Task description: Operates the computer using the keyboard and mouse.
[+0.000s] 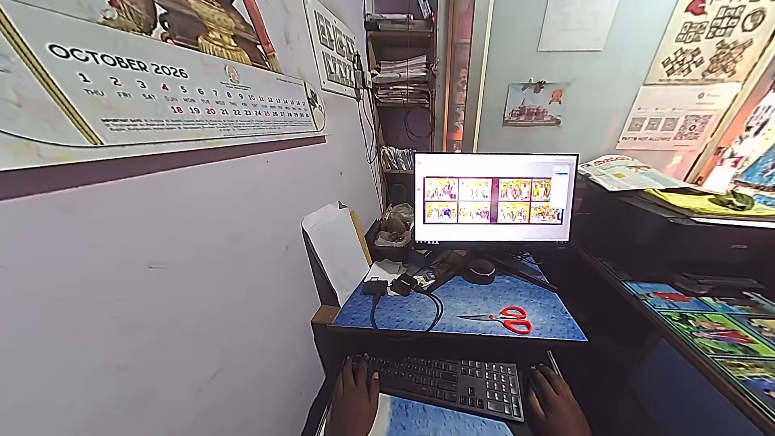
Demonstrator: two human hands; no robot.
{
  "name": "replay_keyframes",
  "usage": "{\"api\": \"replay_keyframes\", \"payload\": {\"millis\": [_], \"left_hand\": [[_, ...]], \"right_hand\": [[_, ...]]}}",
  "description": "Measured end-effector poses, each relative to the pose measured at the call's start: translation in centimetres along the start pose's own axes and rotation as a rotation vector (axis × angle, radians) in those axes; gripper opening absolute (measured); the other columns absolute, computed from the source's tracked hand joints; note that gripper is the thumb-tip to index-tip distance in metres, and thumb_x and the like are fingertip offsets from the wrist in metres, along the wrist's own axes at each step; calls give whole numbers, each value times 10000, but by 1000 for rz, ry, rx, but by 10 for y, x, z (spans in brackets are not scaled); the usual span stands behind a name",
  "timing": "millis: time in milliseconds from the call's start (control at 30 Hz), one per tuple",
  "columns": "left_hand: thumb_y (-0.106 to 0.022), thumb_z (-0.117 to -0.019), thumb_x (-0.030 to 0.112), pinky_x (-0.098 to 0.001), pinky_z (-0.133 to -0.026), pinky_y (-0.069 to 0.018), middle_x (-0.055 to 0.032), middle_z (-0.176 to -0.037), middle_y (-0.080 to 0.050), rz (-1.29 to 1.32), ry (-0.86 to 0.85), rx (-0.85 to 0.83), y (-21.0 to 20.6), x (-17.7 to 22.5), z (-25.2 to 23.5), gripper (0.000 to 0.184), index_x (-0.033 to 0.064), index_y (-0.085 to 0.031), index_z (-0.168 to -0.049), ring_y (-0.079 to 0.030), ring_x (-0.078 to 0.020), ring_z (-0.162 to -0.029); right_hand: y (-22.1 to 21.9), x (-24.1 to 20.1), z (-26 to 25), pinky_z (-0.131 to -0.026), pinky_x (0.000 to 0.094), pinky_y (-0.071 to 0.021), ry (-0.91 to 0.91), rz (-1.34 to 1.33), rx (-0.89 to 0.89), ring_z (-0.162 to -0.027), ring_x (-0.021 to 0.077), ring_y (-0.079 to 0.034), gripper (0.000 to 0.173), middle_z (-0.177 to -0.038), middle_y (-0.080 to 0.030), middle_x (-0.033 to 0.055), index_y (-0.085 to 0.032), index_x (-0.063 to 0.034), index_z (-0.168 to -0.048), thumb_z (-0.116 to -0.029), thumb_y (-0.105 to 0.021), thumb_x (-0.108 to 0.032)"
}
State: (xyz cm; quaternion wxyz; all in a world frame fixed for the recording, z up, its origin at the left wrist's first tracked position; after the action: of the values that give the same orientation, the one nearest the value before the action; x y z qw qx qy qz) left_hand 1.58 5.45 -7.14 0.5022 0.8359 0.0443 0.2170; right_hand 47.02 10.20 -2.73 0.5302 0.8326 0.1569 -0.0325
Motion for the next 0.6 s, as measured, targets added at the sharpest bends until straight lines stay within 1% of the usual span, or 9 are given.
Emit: {"api": "replay_keyframes", "payload": {"millis": [67,133,267,400,500,600], "left_hand": [[-314,-1010,532,-591,-1054,-445,-272,-1553,-421,-8,-6,-6,0,0,0,598,229,-588,-1446,-494,-487,-1351],[-335,-1014,519,-595,-1062,-439,-271,-1561,-410,-9,-3,-16,1,1,-1,561,255,-607,-1427,-484,-488,-1357],[-327,-1016,526,-601,-1060,-438,-285,-1550,-418,1,-13,-8,1,0,0,569,248,-615,-1421,-483,-502,-1353],[-324,-1016,520,-600,-1054,-442,-287,-1550,-416,1,-18,-6,0,0,0,567,254,-613,-1424,-489,-505,-1345],[-319,-1018,531,-602,-1056,-442,-274,-1557,-414,4,-13,-9,-1,0,-1,567,268,-605,-1431,-488,-495,-1350],[-320,-1014,529,-595,-1063,-438,-285,-1554,-410,9,-14,-6,-2,-1,-1,585,236,-603,-1434,-485,-496,-1351]], "right_hand": [[1,-1,0,-1129,497,-446,3,5,7,-1362,330,-547,446,-1431,-599,166,-688,-108,-1322,-959,-530,-314],[1,-1,0,-1122,502,-452,1,3,7,-1358,338,-550,446,-1429,-600,169,-690,-106,-1320,-961,-530,-316],[2,-1,0,-1127,496,-448,-4,1,-5,-1363,328,-545,451,-1434,-597,162,-687,-119,-1326,-962,-521,-327],[2,-1,0,-1123,499,-450,0,3,-1,-1357,336,-551,453,-1429,-600,169,-689,-106,-1320,-961,-521,-325],[0,1,0,-1124,499,-450,4,11,11,-1351,333,-556,447,-1423,-605,166,-695,-109,-1310,-963,-520,-328],[0,0,0,-1127,492,-448,-1,21,3,-1357,324,-551,452,-1431,-601,159,-692,-120,-1317,-961,-520,-340]]}}
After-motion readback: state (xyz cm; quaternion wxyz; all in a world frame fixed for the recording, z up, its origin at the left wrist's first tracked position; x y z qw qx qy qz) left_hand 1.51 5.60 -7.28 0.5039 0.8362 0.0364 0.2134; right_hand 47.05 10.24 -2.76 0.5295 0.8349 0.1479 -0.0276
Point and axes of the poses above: each hand's wrist, its own z-axis away from the middle knuckle, its own y-axis out of the back of the hand, x = y × z, the point moved 2 cm from there along -z, towards the middle knuckle
